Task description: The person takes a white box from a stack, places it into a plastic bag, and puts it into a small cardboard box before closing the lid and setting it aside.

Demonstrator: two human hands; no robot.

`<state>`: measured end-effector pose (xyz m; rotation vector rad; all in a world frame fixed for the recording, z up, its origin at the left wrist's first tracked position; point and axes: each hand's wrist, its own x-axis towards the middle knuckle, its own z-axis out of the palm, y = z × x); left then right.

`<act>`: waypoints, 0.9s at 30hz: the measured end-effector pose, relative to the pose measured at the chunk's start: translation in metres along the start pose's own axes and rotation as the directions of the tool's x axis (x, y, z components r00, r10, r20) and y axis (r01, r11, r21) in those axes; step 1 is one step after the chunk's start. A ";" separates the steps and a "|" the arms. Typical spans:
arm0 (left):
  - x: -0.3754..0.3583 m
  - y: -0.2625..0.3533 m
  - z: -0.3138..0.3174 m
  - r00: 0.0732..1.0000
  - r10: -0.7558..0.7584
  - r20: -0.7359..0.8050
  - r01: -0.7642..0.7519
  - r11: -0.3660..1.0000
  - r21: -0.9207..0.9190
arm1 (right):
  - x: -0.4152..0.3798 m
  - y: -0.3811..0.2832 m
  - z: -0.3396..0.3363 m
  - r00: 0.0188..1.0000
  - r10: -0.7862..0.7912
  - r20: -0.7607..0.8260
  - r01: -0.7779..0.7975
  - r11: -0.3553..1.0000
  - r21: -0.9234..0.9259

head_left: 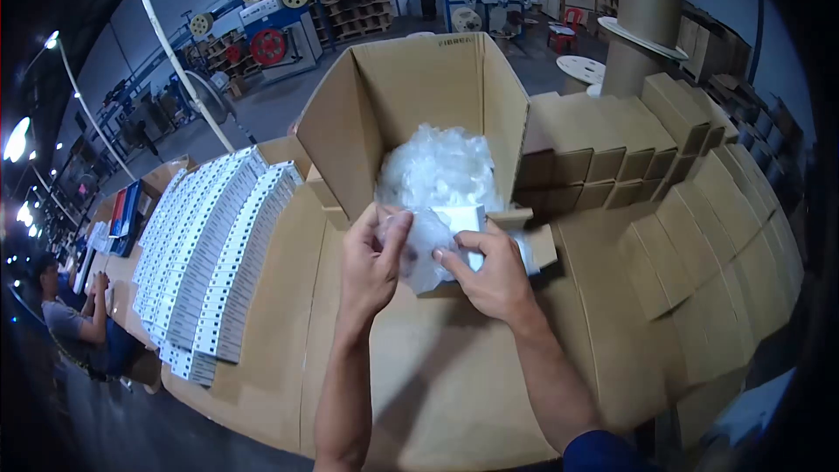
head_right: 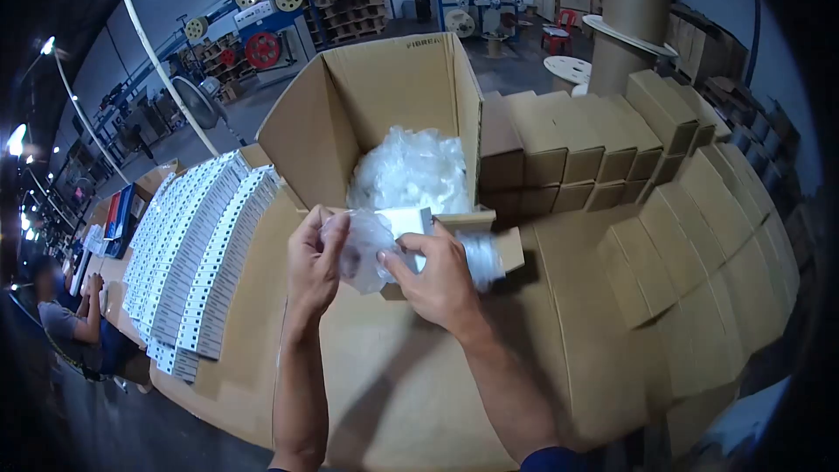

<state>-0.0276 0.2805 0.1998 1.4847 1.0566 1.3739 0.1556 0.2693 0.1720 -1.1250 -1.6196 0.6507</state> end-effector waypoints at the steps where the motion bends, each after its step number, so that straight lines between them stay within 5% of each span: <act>1: -0.014 -0.005 -0.006 1.000 0.025 -0.016 -0.027 0.995 -0.092 | -0.020 -0.006 -0.005 1.000 0.025 0.011 -0.026 1.000 0.014; 6: -0.089 -0.016 -0.002 0.952 0.017 -0.304 -0.190 0.815 -0.548 | -0.103 -0.031 -0.023 0.996 0.084 -0.009 -0.084 0.996 -0.004; 8: -0.140 -0.031 0.004 0.985 -0.052 -0.166 -0.085 0.691 -0.718 | -0.140 -0.030 -0.012 0.989 0.026 -0.145 -0.026 1.000 -0.003; 10: -0.189 -0.031 0.032 0.970 -0.195 -0.148 0.070 0.799 -0.598 | -0.172 -0.034 -0.005 0.979 0.090 -0.185 -0.093 0.996 -0.009; 12: -0.224 -0.045 0.041 0.979 -0.163 -0.126 0.128 0.961 -0.244 | -0.206 -0.033 0.005 0.975 0.102 -0.198 -0.098 0.995 0.032; 14: -0.245 -0.050 0.049 0.958 -0.193 -0.212 0.115 0.936 -0.334 | -0.235 -0.030 0.013 0.977 0.101 -0.189 -0.091 0.994 0.057; 16: -0.268 -0.054 0.049 0.949 -0.193 -0.251 0.093 0.927 -0.363 | -0.259 -0.016 0.011 0.957 0.274 -0.096 -0.233 0.923 0.307; 19: -0.294 -0.055 0.048 0.955 -0.193 -0.226 0.094 0.918 -0.385 | -0.282 -0.001 0.003 0.887 0.455 0.073 -0.379 0.631 0.677; 22: -0.322 -0.071 0.046 0.953 -0.118 -0.278 0.021 0.944 -0.329 | -0.285 -0.009 -0.016 0.833 0.504 0.231 -0.483 0.455 0.748; 26: -0.342 -0.083 0.047 0.958 -0.049 -0.284 -0.001 0.985 -0.172 | -0.305 -0.004 -0.004 0.957 0.248 0.151 -0.273 0.945 0.180; 27: -0.342 -0.086 0.050 0.962 0.004 -0.274 -0.063 0.976 -0.209 | -0.309 -0.008 0.004 0.954 0.282 0.098 -0.297 0.933 0.203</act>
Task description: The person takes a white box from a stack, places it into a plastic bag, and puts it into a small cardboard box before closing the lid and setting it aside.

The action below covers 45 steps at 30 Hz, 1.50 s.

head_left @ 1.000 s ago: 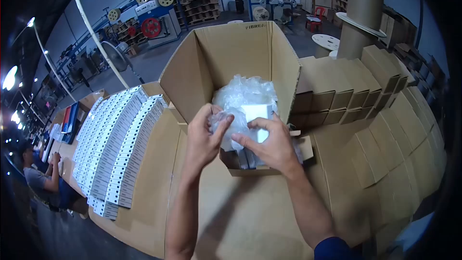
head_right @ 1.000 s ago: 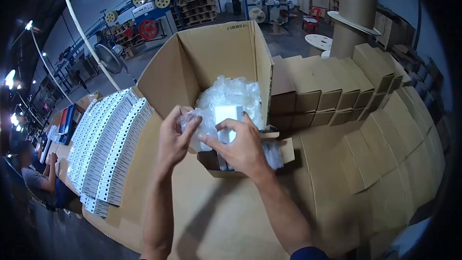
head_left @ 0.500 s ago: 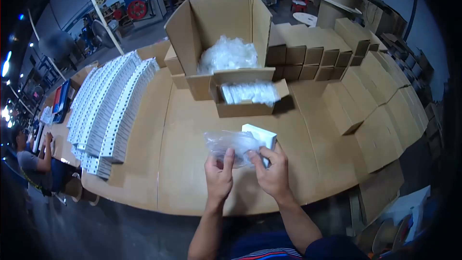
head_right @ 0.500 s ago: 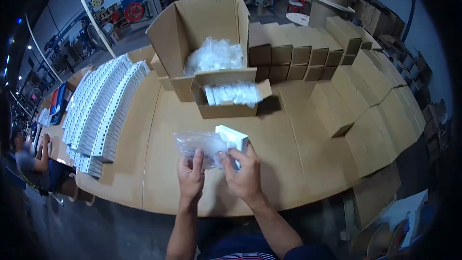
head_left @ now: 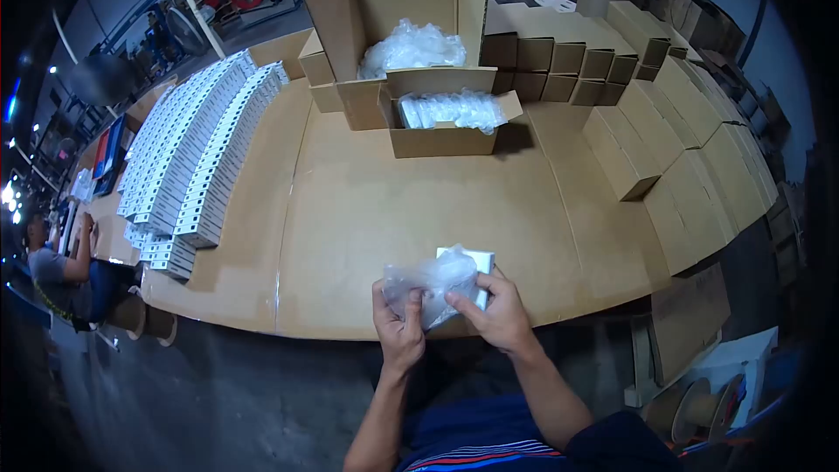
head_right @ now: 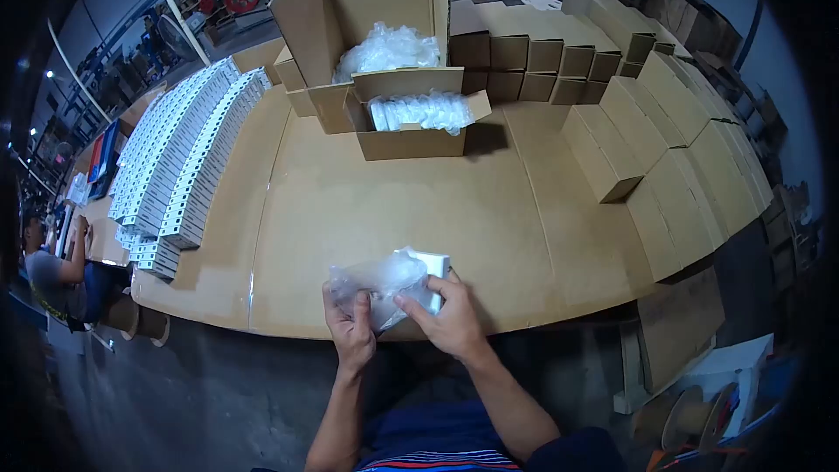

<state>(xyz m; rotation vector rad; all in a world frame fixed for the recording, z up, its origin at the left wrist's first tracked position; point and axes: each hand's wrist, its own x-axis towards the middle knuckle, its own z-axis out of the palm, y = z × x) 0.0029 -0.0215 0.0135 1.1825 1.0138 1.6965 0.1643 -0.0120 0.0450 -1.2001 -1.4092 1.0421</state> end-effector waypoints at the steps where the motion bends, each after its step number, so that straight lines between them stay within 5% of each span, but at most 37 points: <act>1: 0.000 0.001 -0.002 0.999 -0.045 0.012 0.046 0.988 -0.150 | -0.001 0.002 -0.001 1.000 -0.002 0.011 0.002 1.000 -0.007; 3: 0.002 0.010 -0.011 0.990 -0.128 0.054 0.139 0.890 -0.434 | -0.001 0.005 -0.003 0.999 -0.004 0.037 0.005 1.000 -0.020; 4: 0.010 0.015 -0.014 0.998 -0.062 0.026 0.067 0.941 -0.333 | -0.001 0.006 -0.007 0.998 -0.048 0.027 0.048 0.999 -0.003; 5: 0.019 0.021 -0.035 0.985 -0.130 0.109 0.161 0.923 -0.350 | 0.000 0.005 -0.011 0.997 -0.074 0.038 0.076 0.996 -0.055; 7: 0.048 0.020 -0.055 0.967 -0.019 0.252 0.076 0.973 -0.216 | 0.002 0.000 -0.018 0.991 -0.121 0.061 0.129 0.979 -0.156; 9: 0.069 0.052 -0.051 0.913 -0.078 0.401 0.012 0.986 0.165 | 0.002 -0.006 -0.021 0.988 -0.120 0.100 0.140 0.963 -0.230; 13: 0.097 0.108 -0.021 0.658 -0.327 0.679 -0.203 0.791 0.578 | 0.007 -0.011 -0.020 0.975 -0.129 0.180 0.177 0.944 -0.278; 14: 0.098 0.098 -0.020 0.641 -0.251 0.726 -0.310 0.780 0.544 | 0.006 -0.012 -0.018 0.972 -0.126 0.201 0.179 0.946 -0.272; 17: 0.106 0.086 -0.023 0.647 -0.326 0.689 -0.228 0.780 0.583 | 0.008 -0.016 -0.023 0.967 -0.099 0.236 0.172 0.935 -0.312; 18: 0.108 0.093 -0.020 0.689 -0.384 0.614 -0.099 0.790 0.605 | 0.008 -0.012 -0.025 0.966 -0.086 0.244 0.161 0.939 -0.305; 24: 0.124 0.079 -0.035 0.819 -0.390 0.420 -0.044 0.688 0.724 | 0.008 -0.011 -0.037 0.952 0.102 0.287 -0.038 0.974 -0.221; 27: 0.119 0.078 -0.033 0.947 0.064 0.316 -0.249 0.768 0.590 | 0.010 -0.002 -0.036 0.978 0.027 0.209 0.039 0.951 -0.307; 29: 0.113 0.094 -0.032 0.851 0.143 0.506 -0.428 0.746 0.510 | 0.010 -0.005 -0.035 0.981 0.000 0.196 0.061 0.950 -0.305; 31: 0.104 0.101 -0.018 0.720 0.142 0.679 -0.614 0.586 0.529 | 0.012 -0.008 -0.030 0.982 -0.030 0.189 0.086 0.952 -0.294; 33: 0.097 0.081 -0.016 0.679 0.104 0.726 -0.663 0.513 0.546 | 0.014 -0.010 -0.025 0.980 -0.057 0.191 0.108 0.958 -0.267; 34: 0.097 0.075 -0.014 0.722 0.009 0.692 -0.599 0.507 0.620 | 0.015 -0.014 -0.026 0.968 -0.024 0.249 0.087 0.966 -0.245; 36: 0.101 0.083 -0.004 0.888 -0.232 0.396 -0.079 0.772 0.630 | 0.015 -0.008 -0.024 0.962 -0.052 0.268 0.120 0.962 -0.245; 37: 0.104 0.088 -0.002 0.887 -0.385 0.254 0.197 0.815 0.545 | 0.015 -0.006 -0.022 0.958 -0.069 0.277 0.139 0.960 -0.242; 38: 0.102 0.067 -0.018 0.927 -0.279 0.251 0.168 0.907 0.387 | 0.015 -0.006 -0.021 0.967 -0.046 0.250 0.106 0.967 -0.230; 39: 0.099 0.054 -0.018 0.982 -0.174 0.079 0.160 0.975 0.157 | 0.014 -0.007 -0.021 0.975 -0.025 0.222 0.074 0.974 -0.215; 41: 0.089 0.029 -0.009 0.947 -0.080 -0.311 -0.014 0.957 -0.290 | 0.012 -0.006 -0.015 0.990 -0.014 0.137 0.042 0.977 -0.207; 42: 0.072 0.004 -0.028 0.964 -0.185 -0.190 0.095 0.910 -0.405 | 0.011 -0.006 -0.010 0.997 -0.027 0.079 0.044 0.974 -0.222; 45: 0.037 0.004 -0.022 0.951 -0.302 0.065 0.308 0.943 -0.123 | 0.013 -0.009 -0.002 0.997 -0.076 0.009 0.075 0.963 -0.259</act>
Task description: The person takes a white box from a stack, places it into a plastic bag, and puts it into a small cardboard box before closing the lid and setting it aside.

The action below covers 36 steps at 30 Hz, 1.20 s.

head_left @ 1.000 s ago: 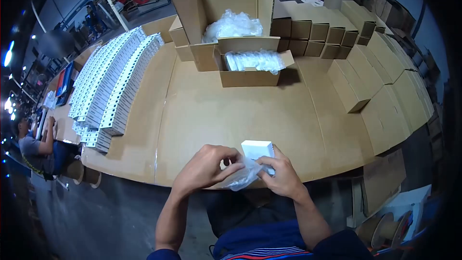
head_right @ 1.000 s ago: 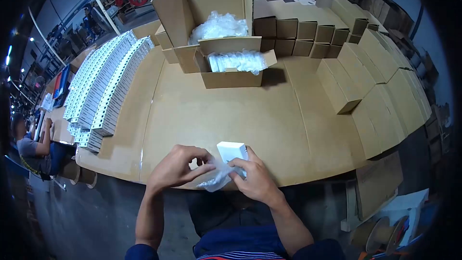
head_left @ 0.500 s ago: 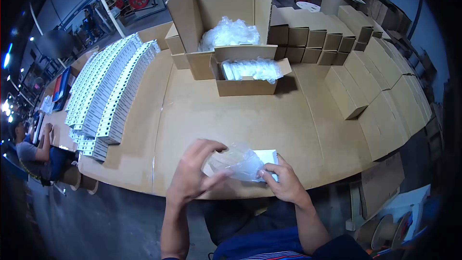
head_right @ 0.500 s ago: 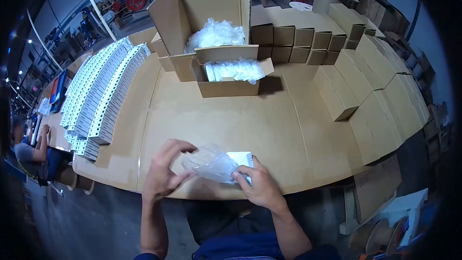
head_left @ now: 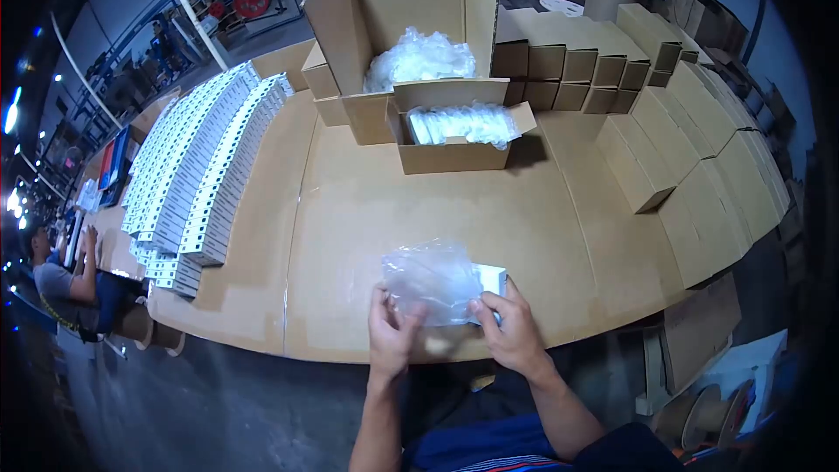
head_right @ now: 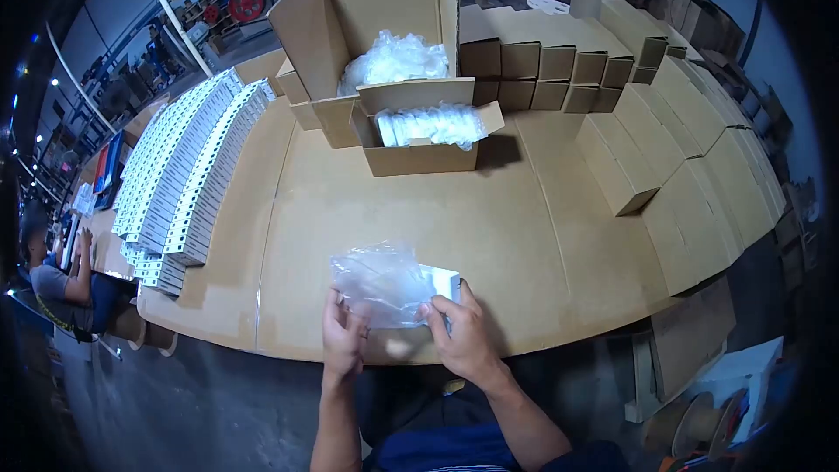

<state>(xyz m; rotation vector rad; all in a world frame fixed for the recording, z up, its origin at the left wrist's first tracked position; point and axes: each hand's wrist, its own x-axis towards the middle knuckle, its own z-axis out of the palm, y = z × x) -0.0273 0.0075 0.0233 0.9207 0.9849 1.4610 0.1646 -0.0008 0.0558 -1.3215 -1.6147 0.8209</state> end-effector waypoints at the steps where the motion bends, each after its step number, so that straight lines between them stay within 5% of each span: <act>1: -0.002 0.003 0.002 0.998 -0.065 -0.001 0.065 0.994 0.093 | 0.001 0.001 0.004 1.000 -0.023 -0.018 0.023 1.000 -0.002; 3: -0.005 0.011 0.007 0.981 -0.194 -0.024 0.193 0.943 0.270 | -0.002 0.009 0.009 0.999 -0.003 -0.035 0.004 0.999 0.044; 7: -0.003 0.015 0.009 0.997 -0.047 0.058 0.038 0.988 0.153 | -0.007 0.002 0.005 0.995 0.052 -0.090 -0.042 0.993 0.108; 10: 0.000 0.019 0.003 0.984 -0.012 0.179 -0.049 0.942 0.331 | -0.009 0.009 0.001 0.998 0.040 -0.045 -0.038 0.998 0.050; 13: 0.002 0.017 0.001 0.979 -0.098 0.178 0.036 0.945 0.326 | -0.010 0.012 0.000 0.998 -0.053 0.026 0.052 0.998 0.018; 16: -0.001 0.018 0.006 0.985 -0.019 0.170 -0.047 0.926 0.374 | -0.005 0.014 -0.009 0.997 -0.015 -0.077 0.030 0.981 0.189; 18: -0.011 0.015 0.005 0.983 0.033 0.181 -0.109 0.897 0.428 | 0.002 0.025 -0.025 0.988 -0.049 -0.150 0.070 0.988 0.140; 20: -0.013 0.008 0.002 0.974 0.065 0.216 -0.164 0.864 0.476 | 0.020 -0.002 -0.034 0.941 -0.079 -0.329 0.183 0.937 0.299; 22: -0.014 0.009 0.003 0.962 0.097 0.257 -0.219 0.833 0.508 | 0.040 -0.019 -0.044 0.897 -0.282 -0.341 0.402 0.841 0.362; 26: -0.015 0.014 0.005 0.952 0.110 0.286 -0.270 0.746 0.609 | 0.063 -0.028 -0.054 0.853 -0.516 -0.077 0.500 0.766 0.404; 31: -0.013 0.017 0.010 0.950 0.109 0.293 -0.271 0.753 0.599 | 0.077 -0.034 -0.046 0.839 -0.514 0.180 0.433 0.830 0.352; 36: -0.014 0.013 0.009 0.961 0.100 0.257 -0.231 0.802 0.551 | 0.071 -0.033 -0.035 0.880 -0.388 0.274 0.256 0.873 0.415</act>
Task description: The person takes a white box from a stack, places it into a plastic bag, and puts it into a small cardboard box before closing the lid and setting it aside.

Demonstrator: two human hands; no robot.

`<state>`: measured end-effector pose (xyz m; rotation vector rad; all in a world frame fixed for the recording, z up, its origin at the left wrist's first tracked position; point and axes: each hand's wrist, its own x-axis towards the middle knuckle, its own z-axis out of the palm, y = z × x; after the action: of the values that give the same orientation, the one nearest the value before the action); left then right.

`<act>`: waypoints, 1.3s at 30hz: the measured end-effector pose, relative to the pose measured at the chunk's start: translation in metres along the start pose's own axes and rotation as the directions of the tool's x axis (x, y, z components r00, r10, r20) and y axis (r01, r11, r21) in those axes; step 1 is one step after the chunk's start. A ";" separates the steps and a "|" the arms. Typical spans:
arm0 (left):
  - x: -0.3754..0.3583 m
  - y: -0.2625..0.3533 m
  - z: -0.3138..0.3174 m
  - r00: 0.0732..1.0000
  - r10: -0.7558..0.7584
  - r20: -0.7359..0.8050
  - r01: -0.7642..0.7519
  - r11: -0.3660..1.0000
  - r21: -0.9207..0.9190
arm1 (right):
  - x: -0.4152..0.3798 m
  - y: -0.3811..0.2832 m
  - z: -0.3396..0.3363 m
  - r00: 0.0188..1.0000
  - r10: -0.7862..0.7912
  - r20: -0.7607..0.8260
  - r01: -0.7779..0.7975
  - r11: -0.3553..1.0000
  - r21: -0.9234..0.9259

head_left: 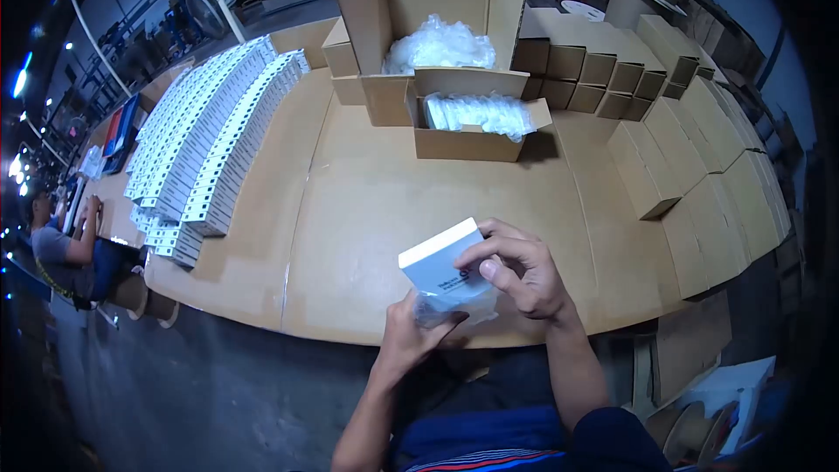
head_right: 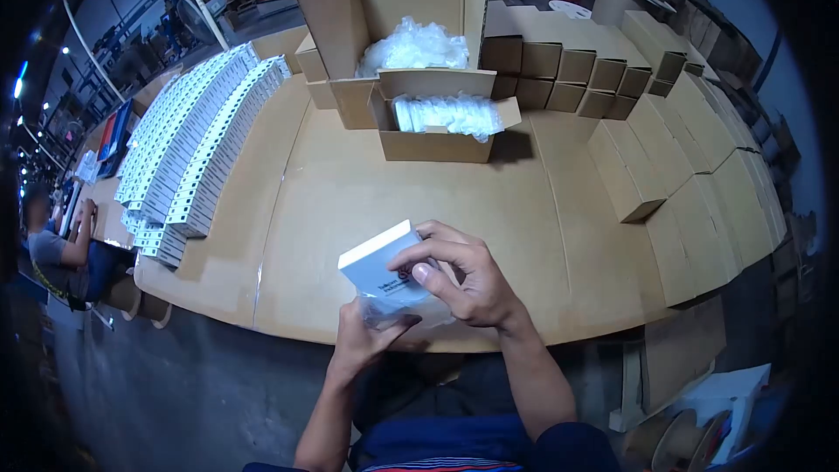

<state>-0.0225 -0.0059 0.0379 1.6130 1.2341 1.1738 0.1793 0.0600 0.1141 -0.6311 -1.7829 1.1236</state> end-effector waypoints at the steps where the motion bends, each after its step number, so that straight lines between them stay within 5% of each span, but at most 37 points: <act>1: -0.001 -0.002 0.000 1.000 -0.029 -0.002 0.029 1.000 -0.008 | -0.001 0.001 0.002 0.999 0.034 0.002 -0.034 0.999 0.017; 19: 0.001 -0.006 -0.007 0.981 -0.190 0.040 0.194 0.966 -0.169 | -0.020 0.035 0.015 0.981 0.137 -0.135 -0.072 0.914 0.400; 22: 0.002 -0.023 -0.004 0.983 -0.184 -0.011 0.174 0.943 -0.282 | -0.024 0.037 0.013 0.981 0.181 -0.065 -0.158 0.954 0.256; 25: -0.001 -0.017 -0.007 0.987 -0.161 0.016 0.156 0.920 -0.360 | -0.029 0.044 0.012 0.970 0.236 -0.052 -0.206 0.919 0.336; 28: -0.010 -0.043 -0.001 0.961 -0.277 0.030 0.218 0.680 -0.700 | -0.037 0.048 0.011 0.956 0.293 0.032 -0.287 0.901 0.325; 29: -0.012 -0.047 0.001 0.959 -0.283 0.012 0.213 0.692 -0.689 | -0.040 0.049 0.012 0.946 0.316 0.072 -0.323 0.893 0.312; 33: -0.016 -0.049 0.012 0.955 -0.286 -0.075 0.150 0.685 -0.713 | -0.044 0.052 0.029 0.949 0.268 -0.165 -0.161 0.864 0.476; 36: -0.015 -0.053 0.015 0.963 -0.250 -0.100 0.097 0.668 -0.738 | -0.061 0.075 0.043 0.859 0.405 -0.312 -0.189 0.819 0.541; 39: -0.016 -0.057 0.013 0.977 -0.190 -0.092 0.082 0.743 -0.664 | -0.069 0.077 0.046 0.806 0.521 -0.280 -0.201 0.686 0.699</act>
<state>-0.0264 -0.0091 -0.0227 0.8954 0.8547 1.4490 0.1663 0.0219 0.0085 -0.7687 -0.7694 1.6017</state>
